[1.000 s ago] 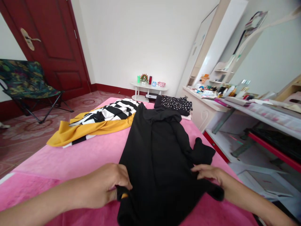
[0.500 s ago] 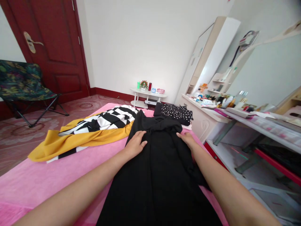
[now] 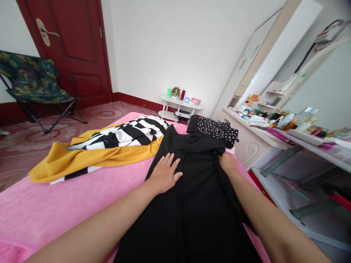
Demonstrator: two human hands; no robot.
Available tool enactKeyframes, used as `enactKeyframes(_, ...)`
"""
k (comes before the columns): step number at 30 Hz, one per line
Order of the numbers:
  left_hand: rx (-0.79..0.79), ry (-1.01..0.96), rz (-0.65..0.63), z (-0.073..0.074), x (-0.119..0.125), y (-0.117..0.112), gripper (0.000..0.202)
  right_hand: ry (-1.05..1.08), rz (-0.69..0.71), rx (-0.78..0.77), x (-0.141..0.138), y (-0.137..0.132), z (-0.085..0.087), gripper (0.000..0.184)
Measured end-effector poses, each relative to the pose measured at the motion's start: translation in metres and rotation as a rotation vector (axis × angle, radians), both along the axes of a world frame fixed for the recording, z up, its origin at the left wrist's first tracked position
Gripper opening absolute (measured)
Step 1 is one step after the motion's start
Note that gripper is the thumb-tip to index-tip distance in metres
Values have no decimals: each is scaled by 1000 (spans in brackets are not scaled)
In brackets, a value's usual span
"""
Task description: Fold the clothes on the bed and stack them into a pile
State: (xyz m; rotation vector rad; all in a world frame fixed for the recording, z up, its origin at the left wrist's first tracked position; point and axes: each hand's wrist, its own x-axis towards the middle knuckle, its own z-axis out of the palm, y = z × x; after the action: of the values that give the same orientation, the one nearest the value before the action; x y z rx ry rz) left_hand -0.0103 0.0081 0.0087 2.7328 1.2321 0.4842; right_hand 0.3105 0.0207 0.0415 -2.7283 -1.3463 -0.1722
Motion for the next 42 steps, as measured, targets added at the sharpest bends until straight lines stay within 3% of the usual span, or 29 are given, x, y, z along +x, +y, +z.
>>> enactKeyframes(4, -26, -16, -8, 1, -2, 0, 62, -92, 20, -4, -26, -18, 16, 47)
enactKeyframes(8, -34, -34, -12, -2, -2, -1, 60, -108, 397, 191, -51, -64, 4, 59)
enactKeyframes(11, -30, -37, -16, -3, -3, -2, 58, 149, 619, 109, -44, -80, -6, 52)
enactKeyframes(13, -30, -33, -15, -2, -3, -3, 57, 340, 570, 70, -29, -72, 1, 47)
enactKeyframes(15, -30, -27, -13, -1, -3, -4, 56, 442, 434, 172, -13, -53, 17, 45)
enactKeyframes(20, -27, -21, -19, 2, -4, -6, 56, 300, 207, 493, 13, -3, 53, 30)
enactKeyframes(24, -28, -23, -13, 5, -6, -7, 57, 249, 119, 581, 15, 21, 48, 50)
enactKeyframes(26, -33, -19, -12, 7, -6, -7, 57, 243, 209, 470, 11, 25, 42, 64)
enactKeyframes(28, -36, -17, -16, 7, -7, -7, 57, 225, 331, 267, 3, 23, 41, 59)
enactKeyframes(30, -36, -20, -18, 6, -7, -6, 58, 142, 380, 155, -8, 13, 44, 38)
enactKeyframes(32, -35, -29, -18, 4, -6, -5, 58, -43, 380, 249, -20, -3, 47, 26)
enactKeyframes(35, -23, -46, -19, 1, -5, -5, 57, -321, 497, 327, -33, -35, 45, 29)
enactKeyframes(37, -20, -45, -20, 0, -4, -5, 57, -283, 584, 163, -36, -53, 39, 32)
enactKeyframes(39, -22, -34, -16, 0, -4, -6, 57, -123, 570, -5, -33, -63, 37, 29)
enactKeyframes(42, -21, -17, -13, 1, -3, -6, 57, 46, 402, 41, -25, -61, 46, 39)
